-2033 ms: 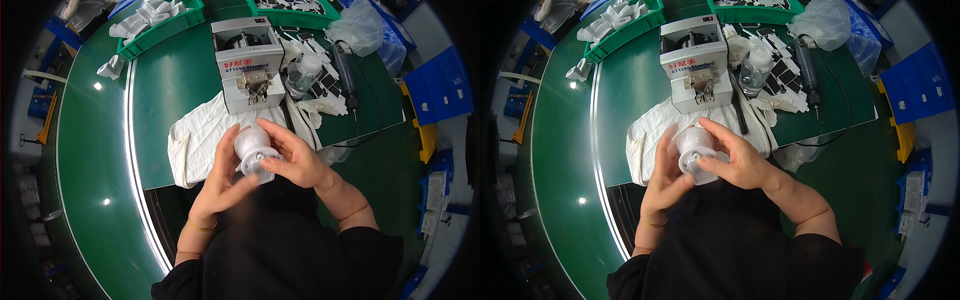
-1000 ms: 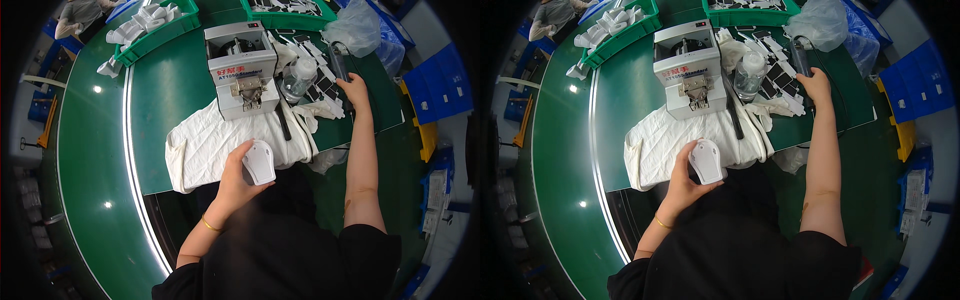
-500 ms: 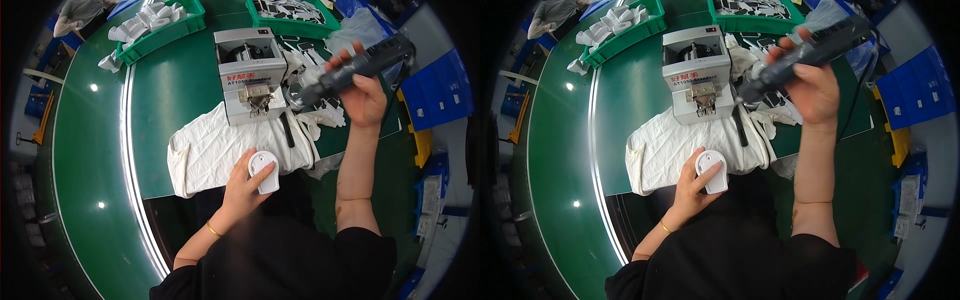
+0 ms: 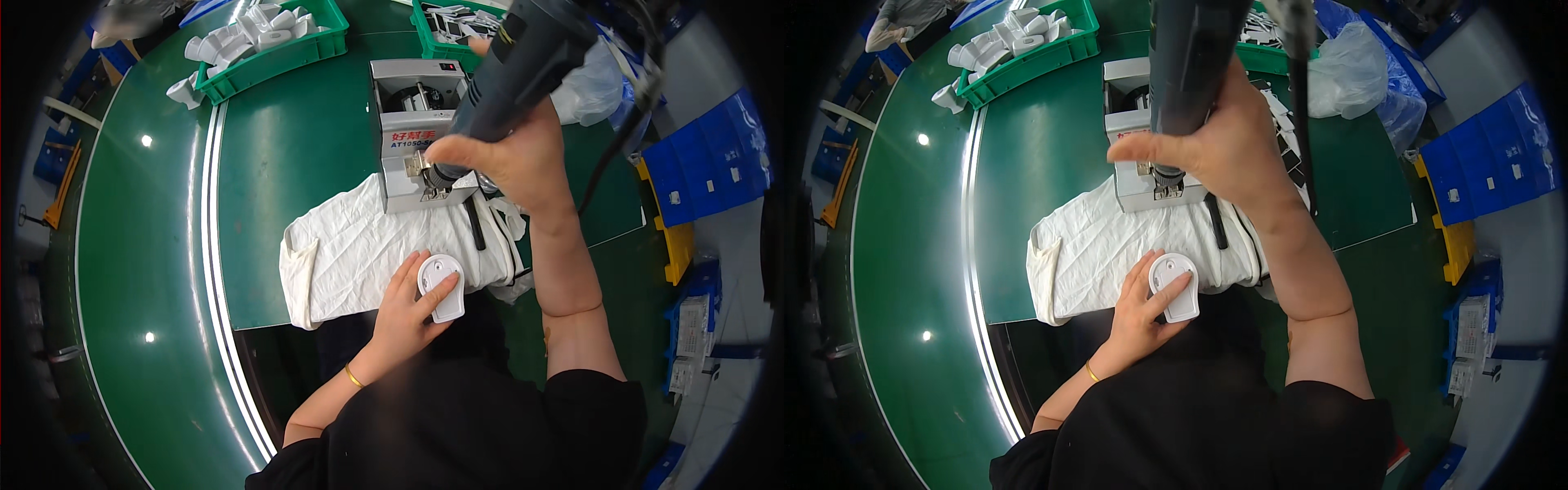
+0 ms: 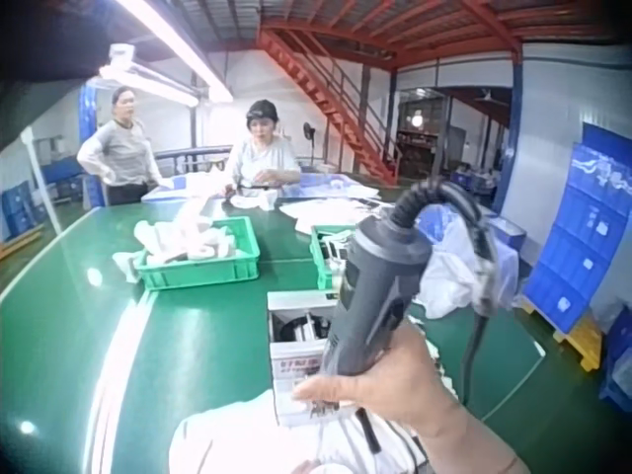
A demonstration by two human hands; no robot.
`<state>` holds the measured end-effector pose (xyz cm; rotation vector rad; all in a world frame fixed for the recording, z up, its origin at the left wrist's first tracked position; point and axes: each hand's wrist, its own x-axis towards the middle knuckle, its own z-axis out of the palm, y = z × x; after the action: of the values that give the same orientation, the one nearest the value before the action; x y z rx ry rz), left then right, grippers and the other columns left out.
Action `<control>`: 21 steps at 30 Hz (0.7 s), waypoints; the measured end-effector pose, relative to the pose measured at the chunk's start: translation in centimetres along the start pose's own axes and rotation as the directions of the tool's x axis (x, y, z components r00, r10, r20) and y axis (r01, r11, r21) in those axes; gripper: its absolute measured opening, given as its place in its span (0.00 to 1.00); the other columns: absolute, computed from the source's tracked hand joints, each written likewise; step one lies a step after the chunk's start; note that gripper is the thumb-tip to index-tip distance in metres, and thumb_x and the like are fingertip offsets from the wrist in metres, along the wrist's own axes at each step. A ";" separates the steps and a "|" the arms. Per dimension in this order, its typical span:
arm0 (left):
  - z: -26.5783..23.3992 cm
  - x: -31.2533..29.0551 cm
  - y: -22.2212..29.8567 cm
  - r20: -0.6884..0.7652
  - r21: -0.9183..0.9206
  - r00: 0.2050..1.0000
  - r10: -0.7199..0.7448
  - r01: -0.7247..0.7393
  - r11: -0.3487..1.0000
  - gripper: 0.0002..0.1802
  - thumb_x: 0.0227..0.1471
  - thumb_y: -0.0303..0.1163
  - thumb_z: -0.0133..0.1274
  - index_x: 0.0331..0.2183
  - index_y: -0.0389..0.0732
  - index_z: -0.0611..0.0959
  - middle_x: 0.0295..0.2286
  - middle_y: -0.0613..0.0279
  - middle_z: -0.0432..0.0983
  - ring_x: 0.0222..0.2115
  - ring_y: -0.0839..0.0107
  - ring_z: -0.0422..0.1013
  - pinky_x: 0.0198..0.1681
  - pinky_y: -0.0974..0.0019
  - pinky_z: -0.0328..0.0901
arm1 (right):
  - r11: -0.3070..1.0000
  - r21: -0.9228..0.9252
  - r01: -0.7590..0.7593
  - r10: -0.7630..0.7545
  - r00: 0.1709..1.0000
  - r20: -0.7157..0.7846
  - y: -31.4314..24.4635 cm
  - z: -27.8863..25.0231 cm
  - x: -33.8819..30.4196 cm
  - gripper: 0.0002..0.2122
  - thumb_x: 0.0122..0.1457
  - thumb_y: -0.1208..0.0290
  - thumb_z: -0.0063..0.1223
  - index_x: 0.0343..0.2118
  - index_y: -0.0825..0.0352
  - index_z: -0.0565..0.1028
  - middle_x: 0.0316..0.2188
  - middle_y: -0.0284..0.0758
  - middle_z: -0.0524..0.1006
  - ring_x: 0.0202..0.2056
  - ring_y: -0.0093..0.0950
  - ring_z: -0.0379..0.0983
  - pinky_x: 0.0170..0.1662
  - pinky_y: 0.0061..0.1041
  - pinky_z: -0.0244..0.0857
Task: Assembling electronic housings by inserting components and fastening them with an electric screwdriver.
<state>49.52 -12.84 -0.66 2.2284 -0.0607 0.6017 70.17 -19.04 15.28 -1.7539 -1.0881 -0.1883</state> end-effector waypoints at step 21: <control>0.5 0.0 -0.3 -0.040 0.009 0.999 0.027 -0.026 1.000 0.38 0.29 0.34 0.73 0.49 0.51 0.81 0.52 0.45 0.68 0.54 0.45 0.64 0.54 0.51 0.64 | 0.841 0.541 0.008 -0.050 0.997 0.063 0.6 1.6 0.3 0.24 0.53 0.81 0.57 0.54 0.74 0.64 0.28 0.33 0.76 0.27 0.23 0.74 0.39 0.26 0.72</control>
<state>49.78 -12.98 -1.11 2.2257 -0.0677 0.6620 70.27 -17.59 14.30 -1.2390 -1.0916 0.1614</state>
